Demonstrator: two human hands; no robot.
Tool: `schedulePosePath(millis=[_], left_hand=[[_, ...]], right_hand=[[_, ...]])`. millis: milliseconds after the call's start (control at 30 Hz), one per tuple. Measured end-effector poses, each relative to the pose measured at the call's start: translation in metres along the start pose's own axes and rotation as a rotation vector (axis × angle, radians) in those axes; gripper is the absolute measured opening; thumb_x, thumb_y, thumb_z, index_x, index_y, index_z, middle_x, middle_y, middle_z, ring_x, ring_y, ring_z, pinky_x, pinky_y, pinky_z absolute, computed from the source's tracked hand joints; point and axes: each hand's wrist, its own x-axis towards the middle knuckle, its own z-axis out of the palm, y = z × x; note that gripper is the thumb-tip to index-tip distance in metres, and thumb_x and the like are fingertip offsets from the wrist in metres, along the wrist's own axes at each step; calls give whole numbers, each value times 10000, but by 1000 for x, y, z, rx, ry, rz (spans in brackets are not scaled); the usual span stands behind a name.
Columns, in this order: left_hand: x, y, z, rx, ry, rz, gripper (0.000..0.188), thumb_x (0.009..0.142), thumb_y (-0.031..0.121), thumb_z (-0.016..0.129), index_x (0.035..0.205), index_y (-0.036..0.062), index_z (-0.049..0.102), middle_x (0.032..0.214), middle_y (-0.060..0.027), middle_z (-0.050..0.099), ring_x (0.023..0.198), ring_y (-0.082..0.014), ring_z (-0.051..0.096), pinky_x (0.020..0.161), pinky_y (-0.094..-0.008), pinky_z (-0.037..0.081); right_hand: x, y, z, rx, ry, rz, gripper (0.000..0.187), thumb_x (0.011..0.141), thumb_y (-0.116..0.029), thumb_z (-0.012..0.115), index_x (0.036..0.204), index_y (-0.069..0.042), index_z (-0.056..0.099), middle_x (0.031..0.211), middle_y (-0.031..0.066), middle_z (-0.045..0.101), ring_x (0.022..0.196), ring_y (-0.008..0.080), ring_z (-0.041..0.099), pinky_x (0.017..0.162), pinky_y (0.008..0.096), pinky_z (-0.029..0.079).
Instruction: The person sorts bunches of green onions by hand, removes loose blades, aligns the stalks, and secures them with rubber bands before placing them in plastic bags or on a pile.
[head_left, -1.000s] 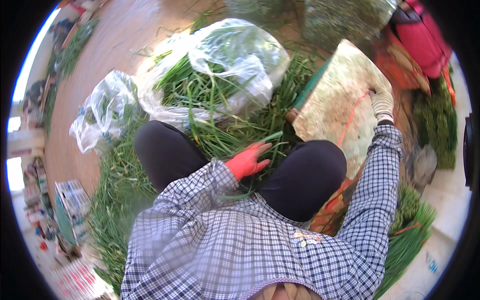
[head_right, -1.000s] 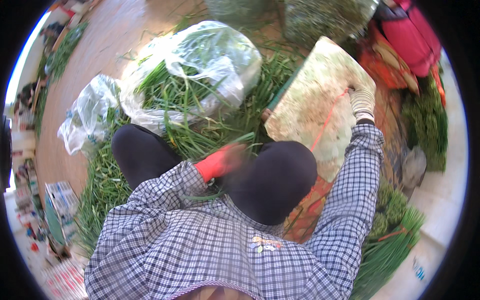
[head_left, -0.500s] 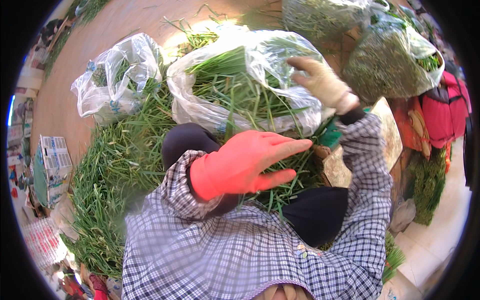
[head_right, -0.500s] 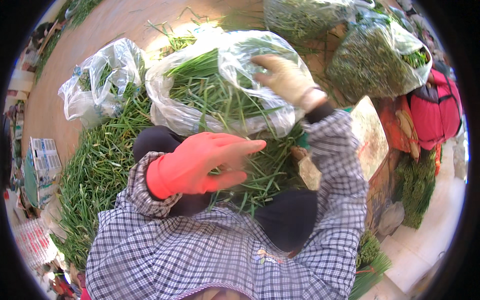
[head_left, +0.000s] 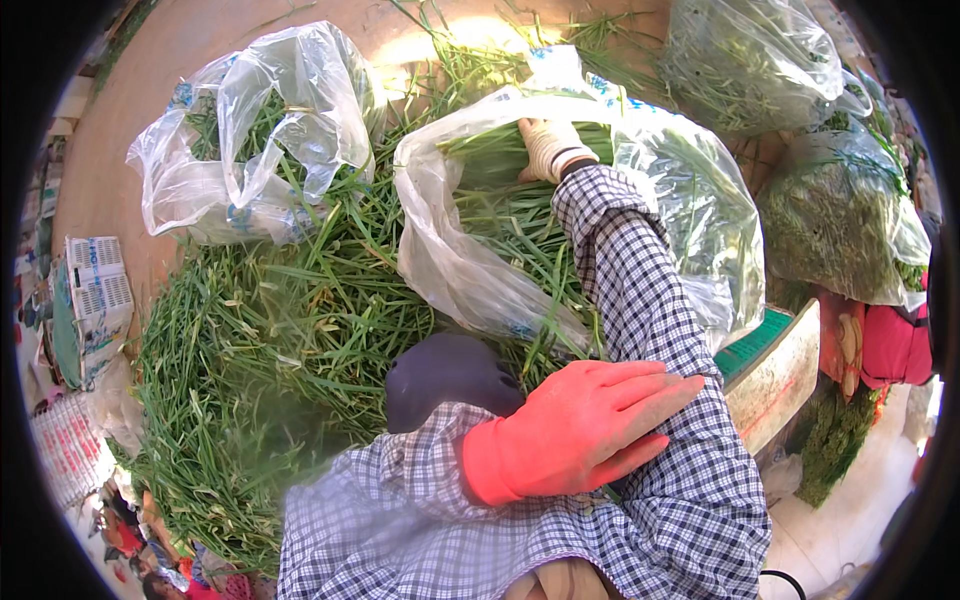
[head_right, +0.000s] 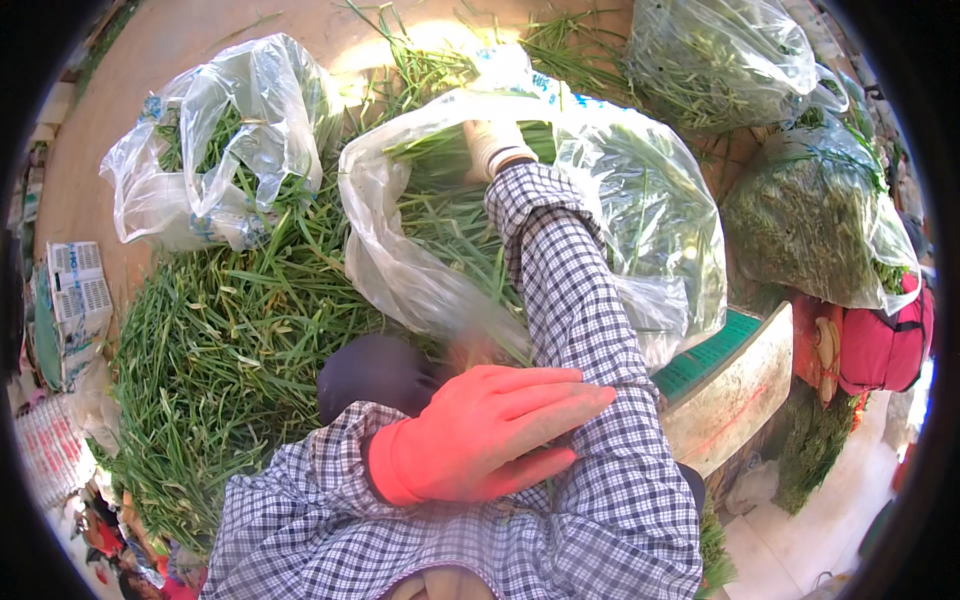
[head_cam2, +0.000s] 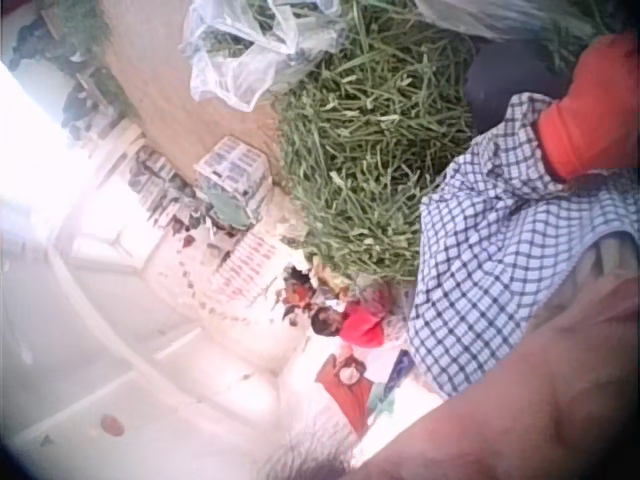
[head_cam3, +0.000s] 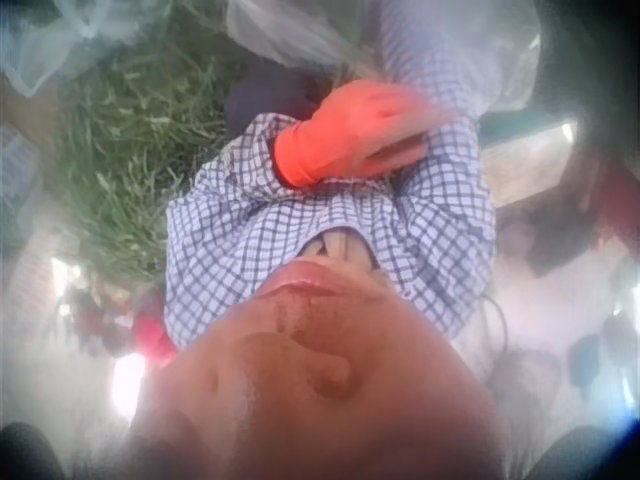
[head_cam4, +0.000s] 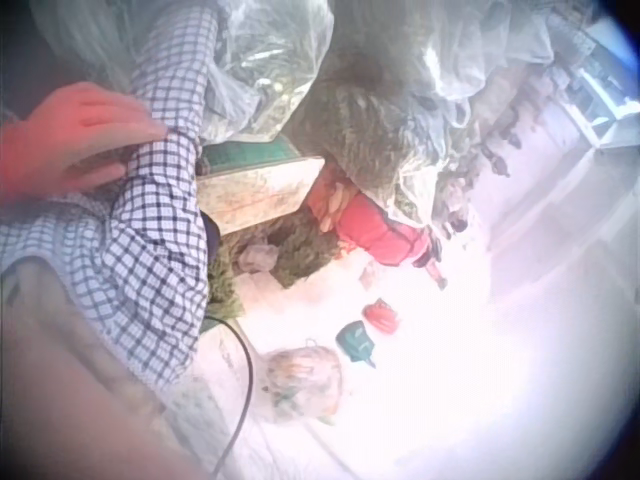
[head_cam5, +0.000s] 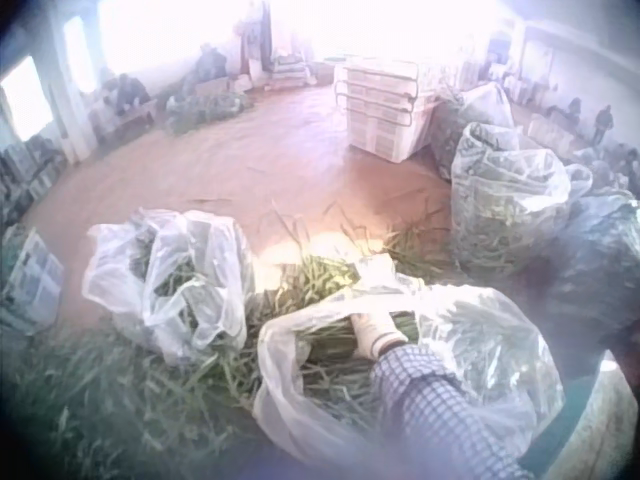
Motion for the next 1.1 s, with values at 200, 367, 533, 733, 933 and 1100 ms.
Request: schedulePosePath(millis=[200,367,533,733,933,1100], left_hand=[[11,-6,-19,-123,-40,-27,553,786,147,681,1300,23,520,1202,-110,619,1070,-294,615,839,-376,528],[16,-2,-29,-120,-42,-20,552,790,145,676,1304,22,519,1160,-126,627,1048,-298,620,833,-376,530],[12,5,-35,-133,1,-21,545,798,147,672,1305,17,522,1118,-171,630,1006,-315,630,825,-378,529],[8,18,-36,-185,75,15,526,813,132,659,1304,4,518,1113,-182,633,1000,-330,630,835,-381,520],[4,30,-32,-109,73,-49,467,838,152,656,1283,60,549,1102,-151,651,960,-308,640,831,-370,517],[12,18,-12,216,423,-20,689,744,230,779,1321,7,475,1286,-204,553,1161,-336,560,950,-401,471]], right_hand=[[25,6,-6,47,-89,-31,769,644,-259,807,1296,-31,469,1223,178,582,1160,333,548,980,395,442],[24,8,-6,42,125,-12,705,634,-206,794,1256,-31,511,1180,197,604,1107,334,583,935,391,474],[9,16,-64,230,-102,-140,512,618,-154,748,1087,11,624,1005,211,663,970,323,640,855,382,514],[-95,61,-148,597,-228,-225,701,628,-154,744,1272,1,518,1083,175,658,983,245,628,904,332,478],[-192,115,-142,863,105,-261,665,645,-137,778,1262,-30,551,1055,93,676,941,135,612,879,297,488],[-264,139,-109,1155,475,-87,632,654,-101,811,1230,-30,561,1040,28,653,963,158,599,848,293,487]])
